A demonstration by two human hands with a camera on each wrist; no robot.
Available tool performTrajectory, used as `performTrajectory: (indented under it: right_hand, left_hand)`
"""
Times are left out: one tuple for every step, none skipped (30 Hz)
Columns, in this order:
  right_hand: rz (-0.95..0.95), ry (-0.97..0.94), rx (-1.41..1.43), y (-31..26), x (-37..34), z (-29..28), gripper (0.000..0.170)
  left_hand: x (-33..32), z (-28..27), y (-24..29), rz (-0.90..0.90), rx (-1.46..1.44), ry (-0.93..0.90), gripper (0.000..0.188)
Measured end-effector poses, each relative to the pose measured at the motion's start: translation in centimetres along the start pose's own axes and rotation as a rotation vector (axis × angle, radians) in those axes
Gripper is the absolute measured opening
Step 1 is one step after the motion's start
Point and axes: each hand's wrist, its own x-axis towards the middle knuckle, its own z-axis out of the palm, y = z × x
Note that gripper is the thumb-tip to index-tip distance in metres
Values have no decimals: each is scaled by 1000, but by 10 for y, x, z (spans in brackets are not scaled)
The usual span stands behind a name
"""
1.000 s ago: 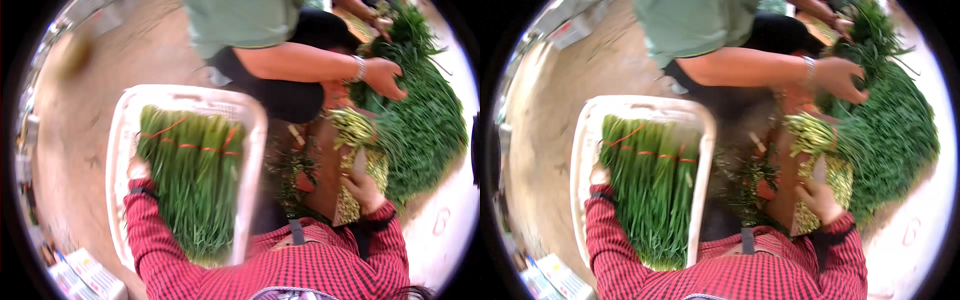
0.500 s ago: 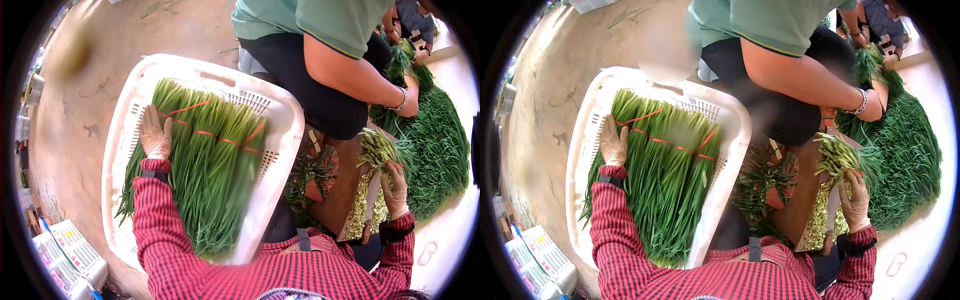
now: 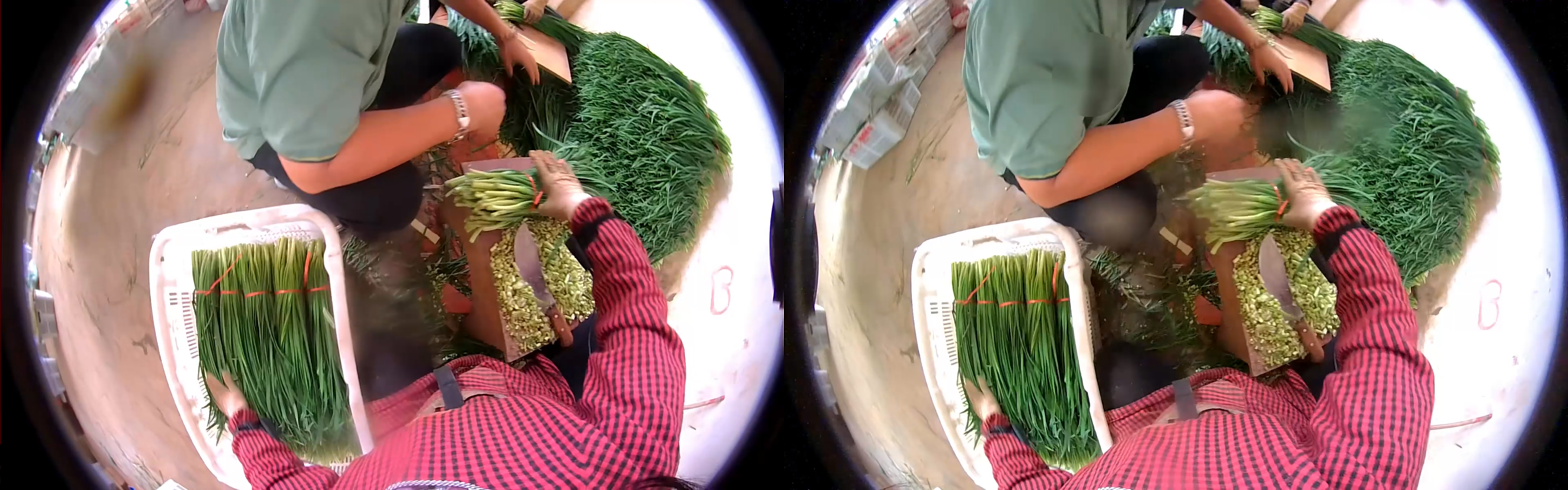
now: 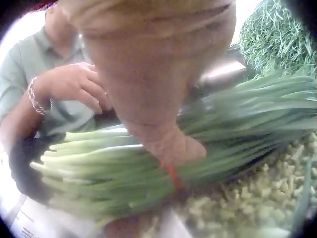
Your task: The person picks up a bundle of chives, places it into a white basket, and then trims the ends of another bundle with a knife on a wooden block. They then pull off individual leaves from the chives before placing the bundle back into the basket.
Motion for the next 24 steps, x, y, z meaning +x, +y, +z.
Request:
performTrajectory:
  right_hand:
    - [3, -147, -21, -6, 7, -8, 113]
    - [-34, -281, -4, -2, 18, -5, 117]
    - [-50, -257, -1, -4, 14, -6, 113]
    - [-66, -236, -2, -7, 8, -7, 110]
    - [-79, -209, -22, -8, 5, -5, 106]
    - [-91, -178, -45, -7, 4, -2, 103]
    - [-105, -144, -69, -6, 3, 0, 100]
    - [-40, -44, -70, -9, -8, 6, 85]
    - [-115, 18, -72, -2, -12, 7, 84]
    - [-189, 78, -76, 6, -18, 8, 84]
    - [-219, 127, -56, 8, -29, 5, 83]
    - [-247, 179, -36, 10, -43, -5, 83]
    - [-273, 233, -18, 12, -58, -18, 82]
    - [-275, 272, 24, 11, -77, -37, 82]
    - [-273, 311, 68, 9, -97, -59, 82]
    - [-268, 350, 112, 15, -115, -70, 82]
    - [-327, 579, 15, 29, -123, -57, 66]
    - [-367, 601, 36, 29, -150, -78, 70]
    - [-381, 674, 41, 29, -172, -92, 69]
    - [-430, 777, 82, 26, -196, -108, 76]
    - [-480, 878, 131, 23, -217, -119, 83]
    - [-499, 936, 134, 16, -237, -129, 86]
    - [-525, 1007, 144, 8, -253, -132, 85]
    - [-585, 1029, 218, -1, -272, -139, 85]
  left_hand:
    - [-15, -3, -14, -110, -20, -48, 78]
    - [-34, -10, -20, -208, -66, -100, 80]
    - [-61, -25, -11, -272, -91, -147, 81]
    - [-65, -12, -43, -267, -133, -160, 83]
    - [-77, -13, -49, -266, -41, -118, 80]
    - [-92, -13, -47, -265, 45, -75, 78]
    - [-116, -25, -18, -236, -63, 22, 76]
    - [-147, -45, 34, -207, -176, 122, 74]
    - [-173, -57, 77, -178, -285, 221, 72]
    - [-188, -55, 101, -54, -460, 313, 69]
    - [-208, -55, 128, 87, -573, 341, 67]
    - [-219, -50, 148, 253, -602, 335, 62]
    - [-246, -57, 189, 378, -728, 285, 51]
    - [-256, -49, 208, 591, -833, 220, 40]
    - [-278, -49, 240, 718, -942, 136, 32]
    - [-296, -42, 267, 798, -885, 108, 33]
    - [-320, -41, 296, 838, -991, -69, 38]
    - [-347, -42, 324, 867, -939, -154, 52]
    - [-377, -47, 356, 913, -1169, -277, 72]
    - [-402, -60, 387, 1032, -1276, -273, 84]
    - [-422, -66, 415, 1117, -1456, -375, 91]
    - [-419, -69, 430, 1256, -1448, -346, 96]
    - [-416, -71, 446, 1395, -1442, -319, 102]
    - [-433, -94, 452, 1306, -1585, -303, 95]
